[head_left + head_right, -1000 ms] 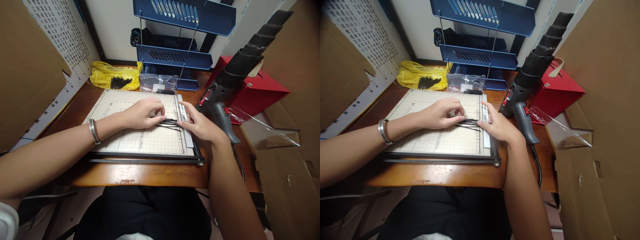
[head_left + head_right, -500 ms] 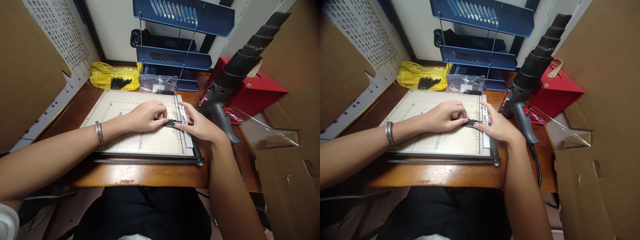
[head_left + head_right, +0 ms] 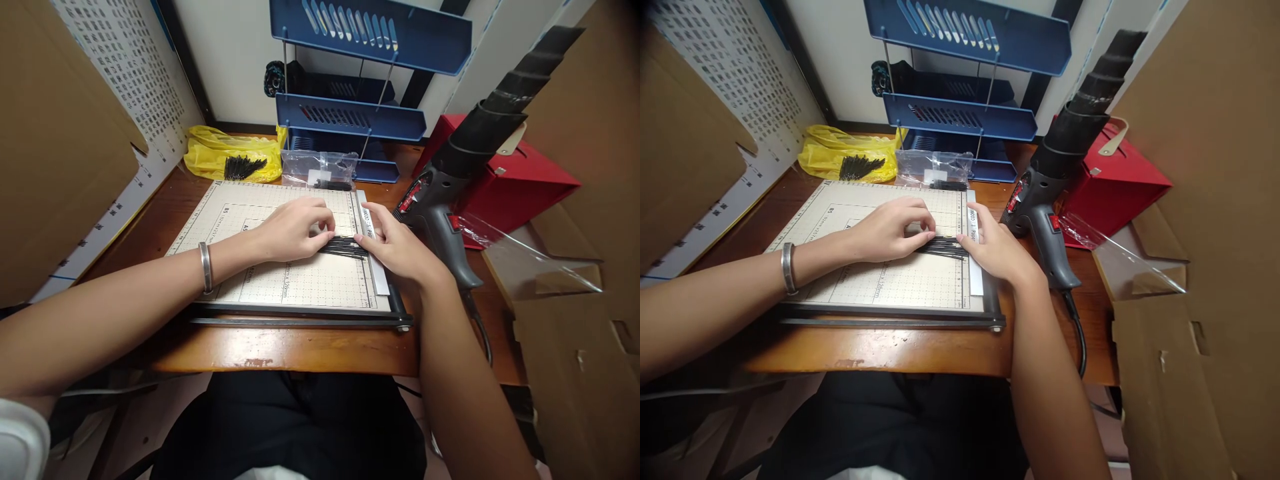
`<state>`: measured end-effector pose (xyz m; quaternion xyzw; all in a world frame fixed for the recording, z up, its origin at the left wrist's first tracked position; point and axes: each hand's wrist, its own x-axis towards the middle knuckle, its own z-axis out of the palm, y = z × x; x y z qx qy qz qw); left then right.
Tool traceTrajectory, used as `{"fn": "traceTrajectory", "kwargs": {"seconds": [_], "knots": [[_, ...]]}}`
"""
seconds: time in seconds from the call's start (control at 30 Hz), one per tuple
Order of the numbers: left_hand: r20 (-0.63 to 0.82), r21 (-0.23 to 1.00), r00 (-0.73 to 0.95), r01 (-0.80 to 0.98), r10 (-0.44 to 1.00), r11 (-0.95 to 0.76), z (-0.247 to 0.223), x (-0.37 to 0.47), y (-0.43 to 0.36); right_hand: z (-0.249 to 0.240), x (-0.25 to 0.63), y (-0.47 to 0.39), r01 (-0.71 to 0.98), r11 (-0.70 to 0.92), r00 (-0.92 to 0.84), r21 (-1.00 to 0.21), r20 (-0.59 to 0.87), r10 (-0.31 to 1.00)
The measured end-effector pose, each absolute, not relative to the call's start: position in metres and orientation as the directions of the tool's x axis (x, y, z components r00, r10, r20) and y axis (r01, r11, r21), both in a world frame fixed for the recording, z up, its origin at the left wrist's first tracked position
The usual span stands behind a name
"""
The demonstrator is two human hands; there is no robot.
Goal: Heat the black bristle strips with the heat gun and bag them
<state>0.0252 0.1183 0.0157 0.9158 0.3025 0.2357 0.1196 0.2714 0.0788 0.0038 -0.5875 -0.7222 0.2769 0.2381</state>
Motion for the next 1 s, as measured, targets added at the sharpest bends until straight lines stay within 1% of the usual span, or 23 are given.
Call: {"fn": "traceTrajectory", "kwargs": {"seconds": [0.13,0.27,0.43,0.6,0.87,1.0], "knots": [[0.299,0.397,0.708,0.518,0.640,-0.758,0.018,0.021,0.121,0.004,0.272,0.079,0.696,0.163,-0.216,-0.699,0.012,0.976],[0.258,0.450,0.703,0.519,0.663,-0.726,0.019,0.020,0.124,0.002,0.269,0.080,0.683,0.173,-0.197,-0.710,0.049,0.979],[0.253,0.479,0.713,0.496,0.655,-0.725,0.018,0.019,0.128,0.001,0.261,0.080,0.739,0.125,-0.097,-0.663,0.078,0.992],[0.262,0.484,0.717,0.481,0.646,-0.731,0.016,0.020,0.130,0.001,0.259,0.081,0.718,0.196,-0.144,-0.668,0.133,0.981],[0.231,0.520,0.721,0.476,0.653,-0.709,0.016,0.021,0.132,0.000,0.259,0.080,0.732,0.183,-0.133,-0.656,0.127,0.983],[0.203,0.587,0.705,0.468,0.679,-0.661,0.012,0.024,0.134,-0.001,0.259,0.081,0.724,0.159,-0.111,-0.671,0.114,0.987]]}}
